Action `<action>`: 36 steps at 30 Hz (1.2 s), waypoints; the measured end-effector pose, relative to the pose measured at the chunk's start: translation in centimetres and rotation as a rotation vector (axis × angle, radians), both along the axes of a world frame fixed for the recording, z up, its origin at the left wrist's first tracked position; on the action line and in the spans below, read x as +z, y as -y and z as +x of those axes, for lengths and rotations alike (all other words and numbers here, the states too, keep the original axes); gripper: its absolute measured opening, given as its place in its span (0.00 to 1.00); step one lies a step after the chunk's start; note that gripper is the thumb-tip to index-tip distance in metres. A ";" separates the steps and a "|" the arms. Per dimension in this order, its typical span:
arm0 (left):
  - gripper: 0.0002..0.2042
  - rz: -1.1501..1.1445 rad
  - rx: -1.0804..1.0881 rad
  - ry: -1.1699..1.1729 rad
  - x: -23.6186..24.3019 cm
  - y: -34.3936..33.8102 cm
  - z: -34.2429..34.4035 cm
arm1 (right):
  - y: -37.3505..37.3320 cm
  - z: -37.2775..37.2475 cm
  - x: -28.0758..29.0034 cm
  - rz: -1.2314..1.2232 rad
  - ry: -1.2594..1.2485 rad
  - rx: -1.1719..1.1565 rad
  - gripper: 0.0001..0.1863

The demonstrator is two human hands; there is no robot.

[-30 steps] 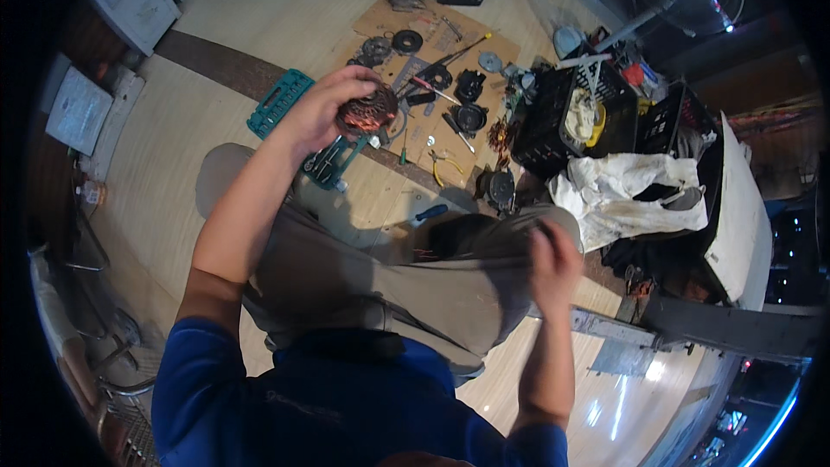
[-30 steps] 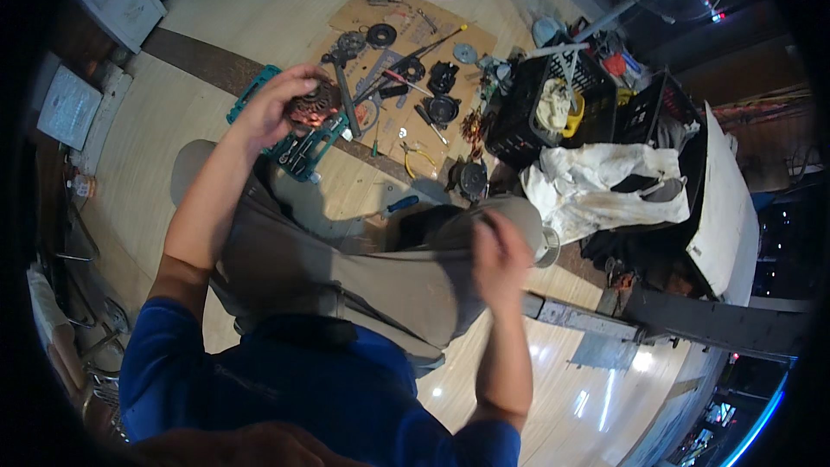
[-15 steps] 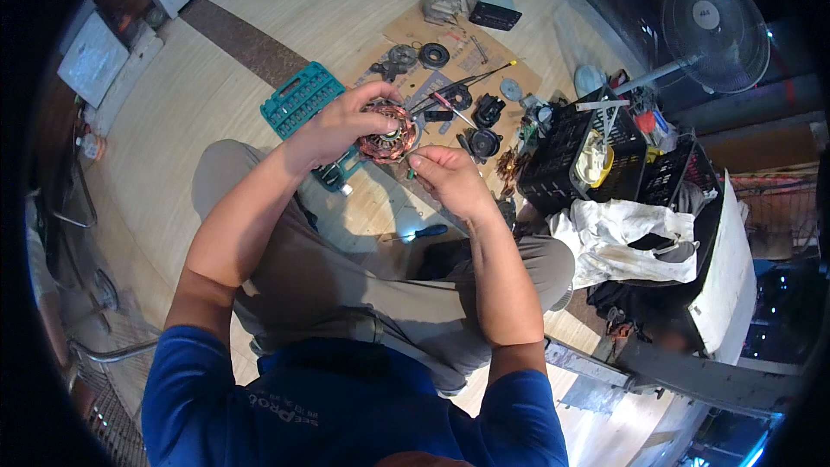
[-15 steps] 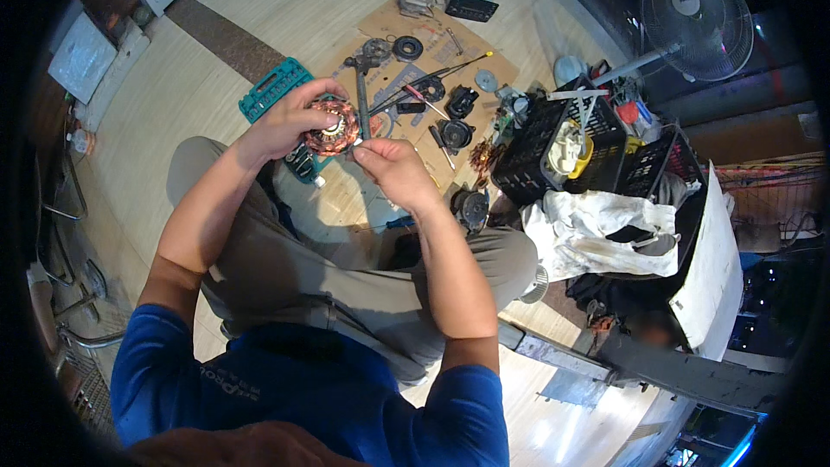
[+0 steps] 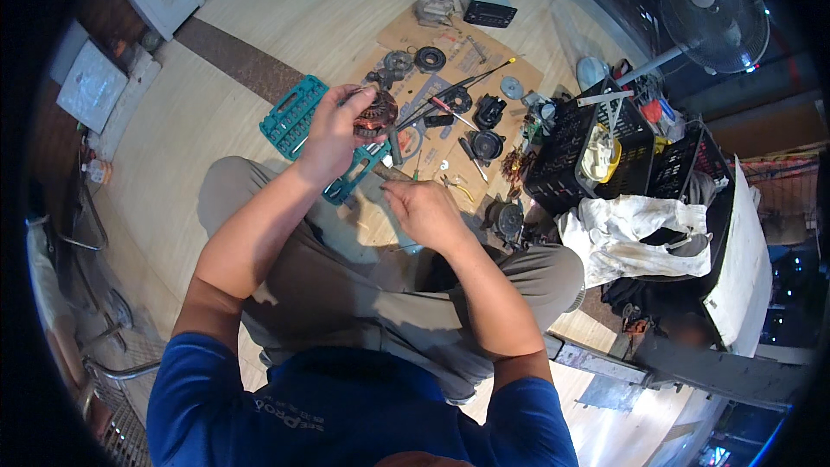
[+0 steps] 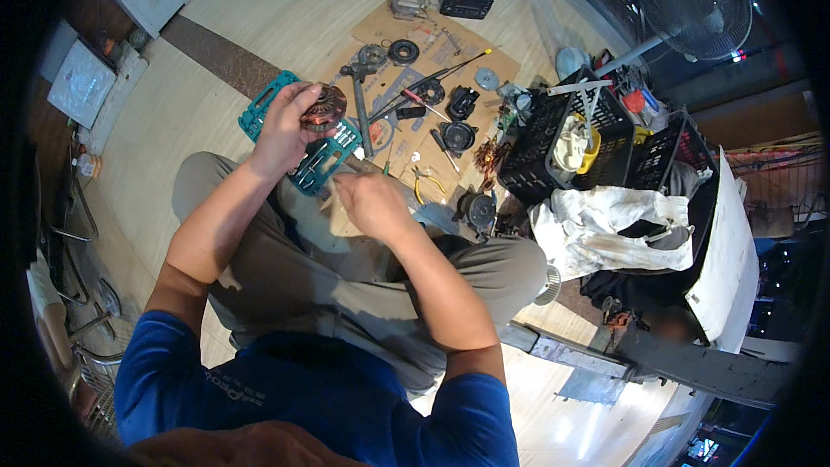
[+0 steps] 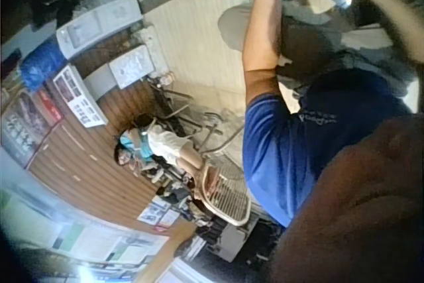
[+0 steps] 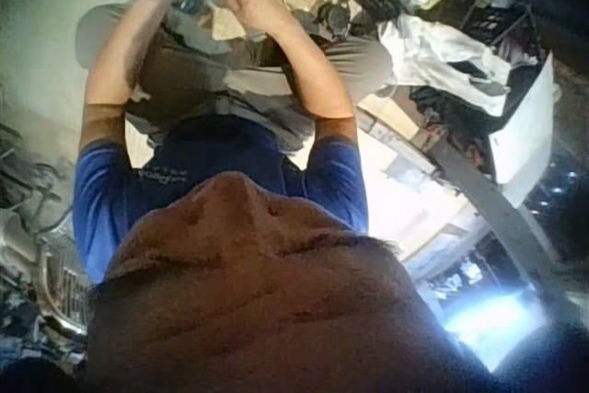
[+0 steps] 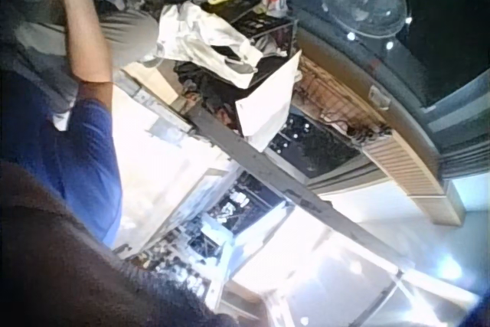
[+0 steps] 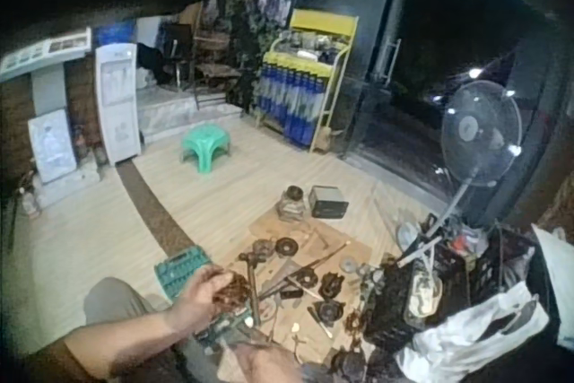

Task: The person manipulates wires, a circuit board, and a copper coil component while sitting on the floor, using pliers to twist or cut wires.

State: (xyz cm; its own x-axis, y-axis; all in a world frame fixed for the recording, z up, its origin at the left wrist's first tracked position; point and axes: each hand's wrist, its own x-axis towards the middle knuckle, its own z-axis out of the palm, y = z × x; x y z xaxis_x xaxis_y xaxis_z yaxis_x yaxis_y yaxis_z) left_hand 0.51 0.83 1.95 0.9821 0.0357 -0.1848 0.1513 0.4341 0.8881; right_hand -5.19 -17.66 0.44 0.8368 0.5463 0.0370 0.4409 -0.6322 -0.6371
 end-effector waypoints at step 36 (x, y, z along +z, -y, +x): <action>0.24 0.041 0.328 0.369 -0.6 -2.4 1.4 | 5.5 -1.6 2.5 -0.122 -0.156 -0.053 0.38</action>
